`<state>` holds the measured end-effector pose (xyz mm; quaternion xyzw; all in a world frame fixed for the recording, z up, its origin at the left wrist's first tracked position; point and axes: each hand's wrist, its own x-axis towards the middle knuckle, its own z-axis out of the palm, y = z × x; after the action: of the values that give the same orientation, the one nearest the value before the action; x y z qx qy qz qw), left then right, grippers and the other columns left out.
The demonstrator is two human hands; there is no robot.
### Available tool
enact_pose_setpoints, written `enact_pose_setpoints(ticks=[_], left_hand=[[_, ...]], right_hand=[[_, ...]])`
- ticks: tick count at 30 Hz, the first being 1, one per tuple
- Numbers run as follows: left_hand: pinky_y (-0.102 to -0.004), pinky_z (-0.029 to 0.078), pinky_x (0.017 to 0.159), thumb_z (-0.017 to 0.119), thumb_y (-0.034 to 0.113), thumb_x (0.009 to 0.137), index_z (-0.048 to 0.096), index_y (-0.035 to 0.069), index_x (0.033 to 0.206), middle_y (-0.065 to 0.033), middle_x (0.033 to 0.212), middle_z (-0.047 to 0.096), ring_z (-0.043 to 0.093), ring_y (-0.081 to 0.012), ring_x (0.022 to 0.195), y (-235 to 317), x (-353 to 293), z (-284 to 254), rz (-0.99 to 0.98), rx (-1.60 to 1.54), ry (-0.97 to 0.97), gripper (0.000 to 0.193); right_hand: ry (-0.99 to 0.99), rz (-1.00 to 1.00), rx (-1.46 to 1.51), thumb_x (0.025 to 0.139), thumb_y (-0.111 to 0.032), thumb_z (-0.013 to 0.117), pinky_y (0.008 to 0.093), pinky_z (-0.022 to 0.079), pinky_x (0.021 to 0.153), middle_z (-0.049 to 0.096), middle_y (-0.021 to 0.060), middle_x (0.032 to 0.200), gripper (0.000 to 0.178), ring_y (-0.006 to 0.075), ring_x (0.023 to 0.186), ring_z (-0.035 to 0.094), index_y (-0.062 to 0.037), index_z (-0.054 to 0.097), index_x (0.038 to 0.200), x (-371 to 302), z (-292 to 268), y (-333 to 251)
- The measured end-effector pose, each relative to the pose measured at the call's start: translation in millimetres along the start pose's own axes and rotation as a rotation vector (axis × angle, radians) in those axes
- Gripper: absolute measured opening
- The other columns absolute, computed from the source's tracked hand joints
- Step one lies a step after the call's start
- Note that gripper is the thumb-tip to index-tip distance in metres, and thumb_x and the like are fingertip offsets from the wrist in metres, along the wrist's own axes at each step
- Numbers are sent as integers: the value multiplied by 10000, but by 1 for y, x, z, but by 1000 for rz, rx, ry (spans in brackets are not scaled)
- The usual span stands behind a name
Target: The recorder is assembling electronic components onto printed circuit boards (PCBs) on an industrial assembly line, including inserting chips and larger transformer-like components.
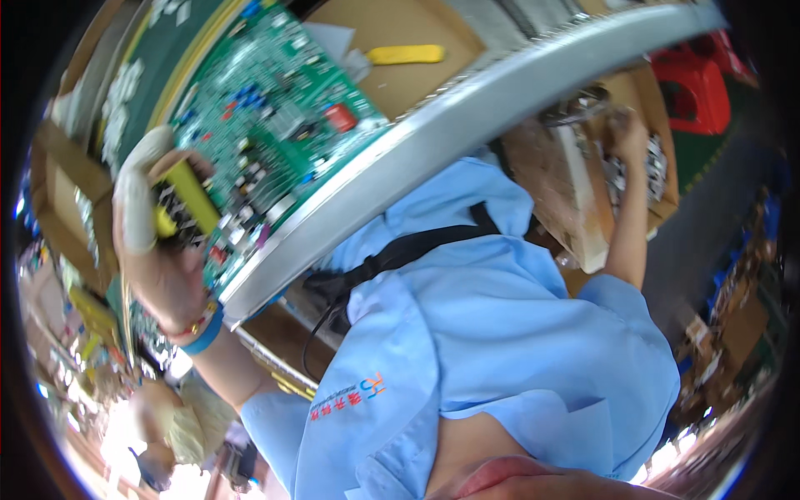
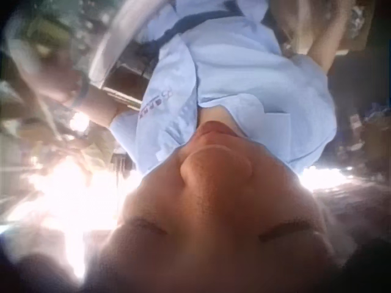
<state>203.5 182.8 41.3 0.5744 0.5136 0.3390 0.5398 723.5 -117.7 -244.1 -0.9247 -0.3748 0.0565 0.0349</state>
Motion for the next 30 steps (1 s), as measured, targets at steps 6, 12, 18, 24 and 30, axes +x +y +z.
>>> enact_pose_setpoints(ticks=[6, 12, 18, 24, 30], left_hand=[[-242, 517, 732, 773, 287, 808, 417, -50, 1366, -125, 1221, 568, 620, -147, 917, -9, -3, -18, -49, -194, -524, 743], [-304, 521, 857, 844, 25, 672, 457, -66, 1321, -123, 1243, 559, 610, -181, 1036, 0, -15, -2, -18, 21, -303, 761], [-194, 394, 549, 850, 167, 684, 631, 29, 1159, -16, 876, 662, 478, -42, 615, -2, -11, -6, 287, 663, -134, 542], [-317, 452, 651, 866, 262, 609, 681, 76, 1027, -54, 797, 626, 564, -217, 708, 10, -5, 5, 643, 1260, -245, 493], [-338, 452, 751, 843, 244, 640, 677, 74, 1051, -78, 965, 649, 550, -246, 823, 18, 4, 12, 688, 1354, -354, 475]], right_hand=[[160, 276, 1078, 915, -52, 582, 276, 506, 793, 658, 85, 1131, 326, 167, 969, 630, -44, 619, 1238, 33, -19, 4], [331, 205, 1272, 932, -35, 556, 223, 488, 701, 665, 99, 1035, 311, 130, 805, 622, 8, 590, 1238, 29, -92, -44], [372, 90, 1341, 944, -66, 534, 268, 505, 799, 648, 148, 1137, 295, 195, 933, 642, 59, 583, 1207, 34, -113, -49], [406, 117, 1477, 971, -115, 479, 326, 484, 909, 624, 186, 1200, 317, 243, 1077, 605, 86, 573, 1198, 33, -125, -71], [345, 90, 1487, 980, -121, 463, 295, 464, 902, 598, 198, 1245, 342, 229, 1051, 600, 93, 556, 1229, 29, -133, -100]])
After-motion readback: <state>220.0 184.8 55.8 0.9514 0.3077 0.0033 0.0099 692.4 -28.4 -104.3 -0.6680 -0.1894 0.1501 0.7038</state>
